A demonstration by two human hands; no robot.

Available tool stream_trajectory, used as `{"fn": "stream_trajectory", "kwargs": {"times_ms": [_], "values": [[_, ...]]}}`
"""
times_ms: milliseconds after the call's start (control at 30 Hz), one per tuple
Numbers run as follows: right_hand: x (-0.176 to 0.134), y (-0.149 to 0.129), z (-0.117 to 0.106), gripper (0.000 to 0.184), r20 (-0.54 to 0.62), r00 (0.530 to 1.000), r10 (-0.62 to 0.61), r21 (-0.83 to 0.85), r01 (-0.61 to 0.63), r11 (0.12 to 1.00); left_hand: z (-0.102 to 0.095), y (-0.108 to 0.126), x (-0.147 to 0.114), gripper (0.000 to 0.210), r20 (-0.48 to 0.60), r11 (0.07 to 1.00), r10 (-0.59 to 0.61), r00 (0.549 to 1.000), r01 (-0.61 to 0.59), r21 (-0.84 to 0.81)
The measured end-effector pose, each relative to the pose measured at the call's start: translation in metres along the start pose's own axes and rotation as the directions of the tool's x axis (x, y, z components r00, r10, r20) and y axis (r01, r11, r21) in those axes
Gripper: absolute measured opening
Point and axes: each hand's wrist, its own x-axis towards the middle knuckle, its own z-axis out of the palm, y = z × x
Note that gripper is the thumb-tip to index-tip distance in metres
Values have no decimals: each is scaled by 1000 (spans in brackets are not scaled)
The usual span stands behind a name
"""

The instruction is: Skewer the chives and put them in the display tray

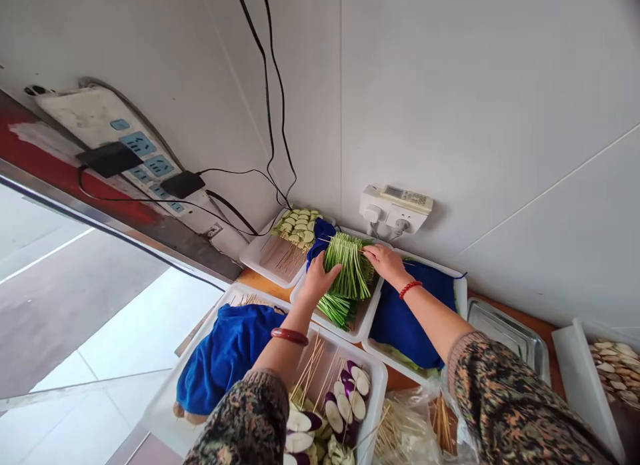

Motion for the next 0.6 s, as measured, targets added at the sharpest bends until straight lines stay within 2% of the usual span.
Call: {"fn": "stream_trajectory", "kwargs": {"times_ms": [100, 167, 233, 300, 400, 467, 600], "values": [[8, 13, 18, 30, 32, 999, 40, -33, -39, 999, 11, -5, 3, 81, 47, 976, -3, 999, -8, 220], [9, 18, 25, 30, 47, 998, 42, -45, -40, 998, 17, -1, 1, 86, 56, 925, 46, 997, -64, 375], [9, 19, 26, 31, 53, 998, 36, -58, -33, 998, 22, 6, -1, 87, 61, 880, 120, 991, -135, 456], [8, 17, 24, 33, 53, 998, 25, -76, -21, 997, 30, 13, -1, 90, 83, 855, 158, 984, -179, 486], [6, 9, 21, 35, 68, 998, -6, -109, 13, 994, 44, 16, -2, 98, 105, 858, 121, 987, -157, 489], [4, 5, 22, 35, 92, 995, -29, -131, 41, 990, 54, 11, -5, 99, 101, 865, 103, 990, -139, 482], [-1, 5, 26, 39, 135, 989, -61, -158, 82, 984, 66, -1, -10, 95, 66, 871, 147, 987, -161, 465]]}}
